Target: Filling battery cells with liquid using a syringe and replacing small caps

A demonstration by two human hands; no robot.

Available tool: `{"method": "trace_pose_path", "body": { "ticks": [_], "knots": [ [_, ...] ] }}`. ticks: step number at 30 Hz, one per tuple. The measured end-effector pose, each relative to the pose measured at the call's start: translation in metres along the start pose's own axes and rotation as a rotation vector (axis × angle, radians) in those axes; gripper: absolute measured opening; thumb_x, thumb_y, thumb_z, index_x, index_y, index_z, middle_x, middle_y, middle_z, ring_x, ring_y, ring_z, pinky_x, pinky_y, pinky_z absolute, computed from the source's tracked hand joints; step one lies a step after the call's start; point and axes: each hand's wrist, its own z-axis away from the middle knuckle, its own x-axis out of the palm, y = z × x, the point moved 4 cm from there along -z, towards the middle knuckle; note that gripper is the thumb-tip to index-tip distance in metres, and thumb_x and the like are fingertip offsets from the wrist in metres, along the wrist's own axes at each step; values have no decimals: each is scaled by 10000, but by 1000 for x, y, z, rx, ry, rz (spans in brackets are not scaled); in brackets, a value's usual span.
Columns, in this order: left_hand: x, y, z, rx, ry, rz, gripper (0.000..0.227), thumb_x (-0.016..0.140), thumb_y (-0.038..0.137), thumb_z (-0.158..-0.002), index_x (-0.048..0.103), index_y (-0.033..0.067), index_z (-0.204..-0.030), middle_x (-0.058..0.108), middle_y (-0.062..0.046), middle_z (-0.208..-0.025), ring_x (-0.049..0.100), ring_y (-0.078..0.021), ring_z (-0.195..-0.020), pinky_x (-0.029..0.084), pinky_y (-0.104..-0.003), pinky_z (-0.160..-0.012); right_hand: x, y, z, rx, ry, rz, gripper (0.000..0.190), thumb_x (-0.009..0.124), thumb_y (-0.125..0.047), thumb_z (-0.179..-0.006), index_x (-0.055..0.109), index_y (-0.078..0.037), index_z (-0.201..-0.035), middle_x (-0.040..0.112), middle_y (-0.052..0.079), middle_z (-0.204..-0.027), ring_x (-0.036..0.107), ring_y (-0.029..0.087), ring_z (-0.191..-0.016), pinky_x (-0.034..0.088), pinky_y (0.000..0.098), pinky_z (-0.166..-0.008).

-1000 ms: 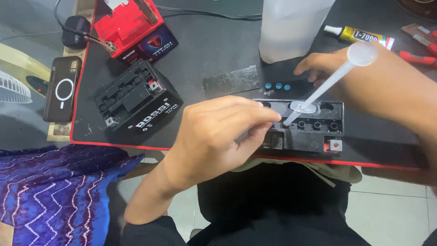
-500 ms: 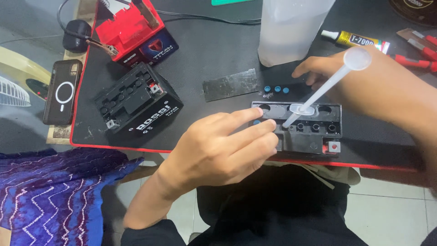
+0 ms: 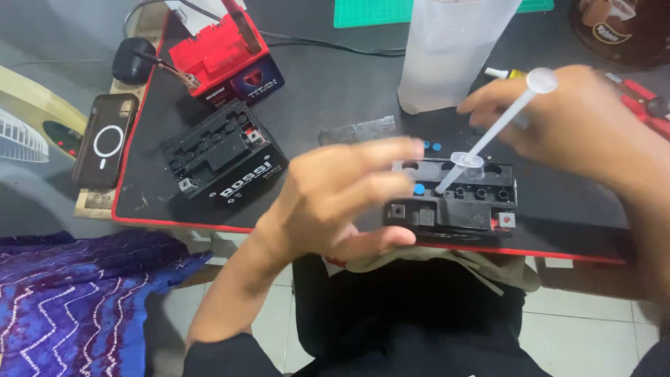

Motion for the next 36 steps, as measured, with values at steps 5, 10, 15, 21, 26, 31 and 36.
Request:
{"method": "trace_pose_path", "body": {
  "ticks": [5, 10, 15, 21, 26, 31, 36],
  "knots": [
    [5, -15, 1, -59, -164, -6, 1138, 566, 867, -960, 157, 122, -1718, 164, -198, -1813, 246, -455, -1782, 384, -638, -1533, -54, -46, 19, -228, 405, -182, 69, 749, 99, -1099, 773, 56, -1147, 785, 172, -1139, 758, 296, -1030, 543, 372, -891],
    [26, -5, 15, -299, -347, -85, 1450, 740, 876, -777, -21, 22, -1667, 17, -212, -1776, 36, -444, -1697, 218, -615, -1410, -40, -62, 24, -223, -53, -265, 1189, 676, -695, -625, 345, -94, -1595, 399, 134, -1655, 365, 347, -1525, 317, 533, -1161],
    [48, 3, 32, -415, -206, 169, 1039, 713, 559, -938, 139, 30, -1623, 286, -251, -1669, 340, -429, -1583, 346, -499, -1309, -25, -88, 50, -90, -35, -247, 1193, 861, -573, -607, 358, -76, -1568, 537, 141, -1535, 589, 300, -1316, 457, 438, -1052],
    [64, 0, 43, -643, -116, 304, 1092, 731, 577, -837, 150, 63, -1605, 456, -203, -1589, 548, -381, -1418, 484, -482, -1121, 18, -81, 81, 250, 256, -644, 1301, 952, -245, -527, 225, -111, -1597, 617, 199, -1290, 661, 267, -1179, 519, 385, -1056],
    [64, 0, 45, -648, -126, 302, 1138, 805, 544, -780, 187, 36, -1590, 468, -217, -1590, 571, -374, -1397, 449, -417, -1131, 23, -83, 88, 427, 270, -580, 1139, 976, -245, -513, 453, -89, -1513, 689, 84, -1268, 675, 153, -1050, 499, 313, -1016],
    [69, 5, 48, -674, -126, 253, 1116, 754, 540, -844, 103, 39, -1600, 500, -255, -1534, 574, -427, -1357, 507, -483, -1038, 23, -81, 85, 426, 202, -665, 1159, 936, -210, -585, 356, -102, -1583, 697, 66, -1241, 698, 149, -974, 503, 307, -1007],
    [65, 3, 46, -669, -93, 256, 1136, 855, 470, -765, 185, 48, -1580, 503, -236, -1538, 570, -397, -1365, 475, -449, -1083, 26, -81, 85, 430, 240, -684, 1148, 950, -196, -568, 388, -113, -1566, 696, 69, -1214, 699, 129, -942, 532, 287, -955]
  ]
}}
